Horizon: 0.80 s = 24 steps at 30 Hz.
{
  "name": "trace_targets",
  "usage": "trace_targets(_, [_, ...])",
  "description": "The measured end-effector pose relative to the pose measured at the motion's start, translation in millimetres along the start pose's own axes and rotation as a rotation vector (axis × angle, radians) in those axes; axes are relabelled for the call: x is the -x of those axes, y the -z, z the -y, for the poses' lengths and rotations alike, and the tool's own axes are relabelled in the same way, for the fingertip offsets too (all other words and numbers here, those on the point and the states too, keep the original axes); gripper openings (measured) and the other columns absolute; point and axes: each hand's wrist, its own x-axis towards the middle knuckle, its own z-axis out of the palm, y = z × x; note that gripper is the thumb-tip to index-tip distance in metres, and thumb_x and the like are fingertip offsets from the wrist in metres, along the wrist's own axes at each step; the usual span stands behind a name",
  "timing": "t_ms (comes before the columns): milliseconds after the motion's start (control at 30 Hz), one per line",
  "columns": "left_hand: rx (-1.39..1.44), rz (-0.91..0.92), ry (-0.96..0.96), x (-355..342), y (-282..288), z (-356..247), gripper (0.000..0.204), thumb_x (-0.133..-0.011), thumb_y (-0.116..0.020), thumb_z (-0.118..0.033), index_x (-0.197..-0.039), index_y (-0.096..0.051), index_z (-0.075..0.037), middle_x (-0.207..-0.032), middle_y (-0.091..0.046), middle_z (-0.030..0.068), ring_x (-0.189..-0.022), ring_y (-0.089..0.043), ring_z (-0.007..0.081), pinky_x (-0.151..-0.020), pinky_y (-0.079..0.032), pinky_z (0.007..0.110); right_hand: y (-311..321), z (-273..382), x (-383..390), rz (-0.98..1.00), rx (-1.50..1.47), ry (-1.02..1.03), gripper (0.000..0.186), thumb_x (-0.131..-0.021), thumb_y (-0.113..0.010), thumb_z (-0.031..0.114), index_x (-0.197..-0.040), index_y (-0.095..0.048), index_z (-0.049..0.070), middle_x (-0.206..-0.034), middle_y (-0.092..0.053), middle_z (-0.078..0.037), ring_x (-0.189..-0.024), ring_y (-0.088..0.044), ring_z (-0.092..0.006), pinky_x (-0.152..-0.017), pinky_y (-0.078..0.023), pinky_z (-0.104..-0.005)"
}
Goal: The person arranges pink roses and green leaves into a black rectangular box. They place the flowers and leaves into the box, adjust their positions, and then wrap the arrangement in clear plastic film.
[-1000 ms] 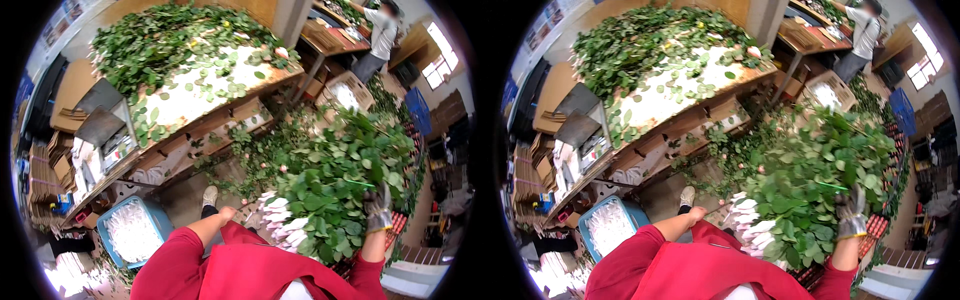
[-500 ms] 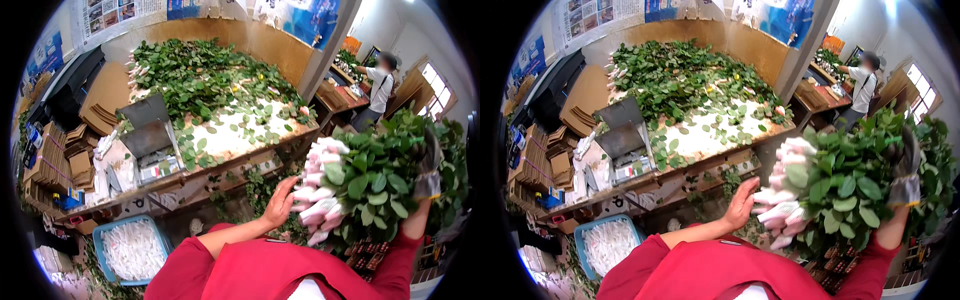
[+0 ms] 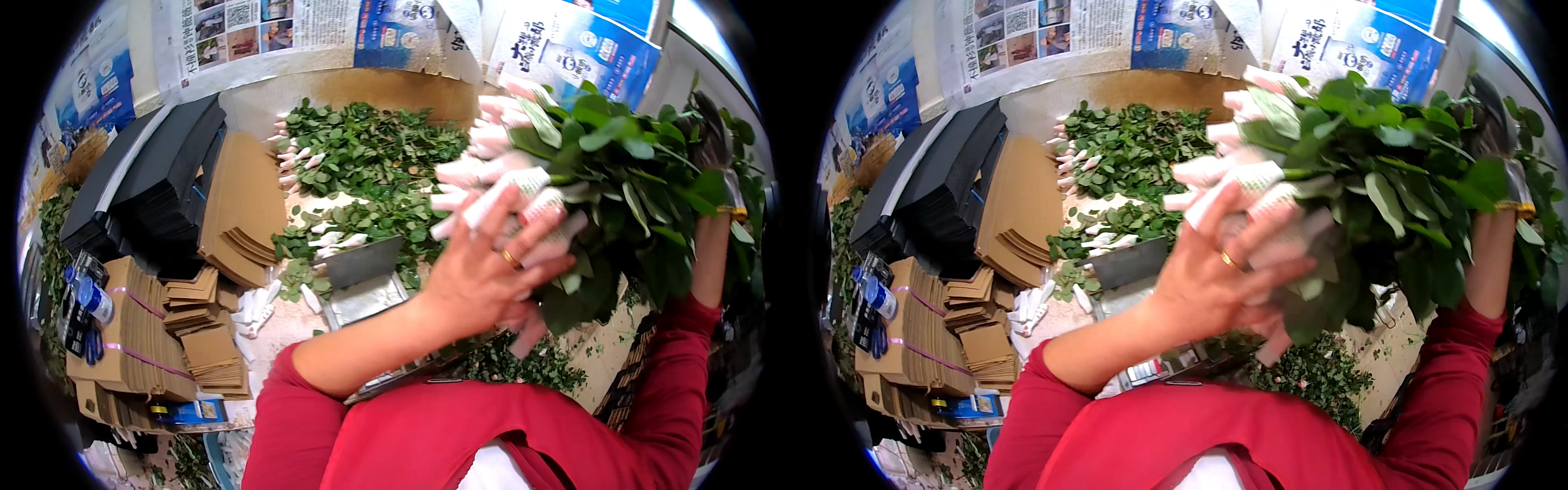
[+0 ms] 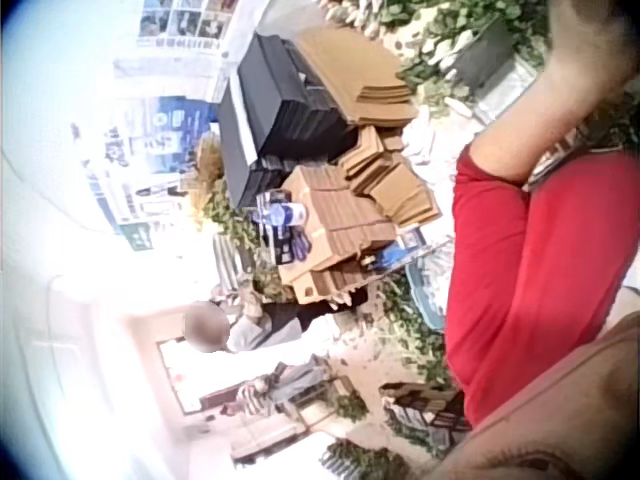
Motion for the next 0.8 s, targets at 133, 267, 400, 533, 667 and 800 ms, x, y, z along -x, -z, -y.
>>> trace_targets(133, [-0.091,0.064,0.020,-4,61,77,0.077,-0.050,-0.084,-0.035,-0.124,-0.061,-0.038,-0.151,-0.038,0.0029,-0.136,-0.033,0.0434,-0.104,-0.040,0.053,-103,31,-39,0.082,0.078,0.027,0.050,-0.088,-0.057,0.012,-0.138,-0.050,0.010,-0.117,-0.060,-0.012,-0.095,-0.060,-0.0226,-0.079,-0.049,-0.0311])
trace_targets(267, [-0.226,0.197,0.156,5,95,141,0.075,-0.050,-0.084,-0.030,-0.122,-0.064,-0.040,-0.154,-0.035,0.0018,-0.144,-0.021,0.0387,-0.109,-0.019,0.068,-223,6,-85,0.186,0.121,0.060,0.055,-0.084,-0.059,0.011,-0.138,-0.050,0.012,-0.120,-0.060,-0.014,-0.100,-0.060,-0.0261,-0.083,-0.050,-0.0336])
trace_targets(400, [-0.320,0.073,0.278,-4,104,238,0.066,-0.062,-0.080,-0.025,-0.125,-0.062,-0.033,-0.153,-0.036,0.0029,-0.144,-0.024,0.0342,-0.105,-0.017,0.076,-333,-19,-132,0.287,0.324,0.148,0.060,-0.080,-0.061,0.010,-0.139,-0.050,0.015,-0.122,-0.060,-0.017,-0.104,-0.060,-0.0297,-0.087,-0.050,-0.0362])
trace_targets(533, [-1.081,-0.101,0.440,8,128,381,0.049,-0.079,-0.069,-0.016,-0.127,-0.062,-0.026,-0.148,-0.043,0.0078,-0.142,-0.028,0.0313,-0.108,-0.020,0.071,-508,-55,-191,0.362,0.502,0.367,0.065,-0.076,-0.063,0.009,-0.139,-0.050,0.017,-0.124,-0.060,-0.020,-0.109,-0.061,-0.0332,-0.090,-0.050,-0.0387])
trace_targets(667, [-0.456,-0.484,0.464,75,28,334,0.033,-0.078,-0.070,-0.006,-0.111,-0.068,-0.007,-0.122,-0.063,0.0154,-0.116,-0.057,0.0345,-0.101,-0.042,0.049,-497,-157,-141,0.555,0.628,0.431,0.051,-0.081,-0.060,0.022,-0.131,-0.056,0.015,-0.115,-0.065,-0.021,-0.106,-0.063,-0.0382,-0.088,-0.052,-0.0437])
trace_targets(800, [-0.011,0.216,0.929,186,-2,302,0.013,-0.085,-0.069,-0.011,-0.095,-0.069,-0.003,-0.099,-0.069,0.0131,-0.095,-0.065,0.0326,-0.085,-0.051,0.039,-473,-215,-46,0.874,0.719,0.124,0.030,-0.083,-0.057,0.035,-0.095,-0.073,0.014,-0.092,-0.071,-0.016,-0.086,-0.069,-0.0345,-0.080,-0.054,-0.0442])
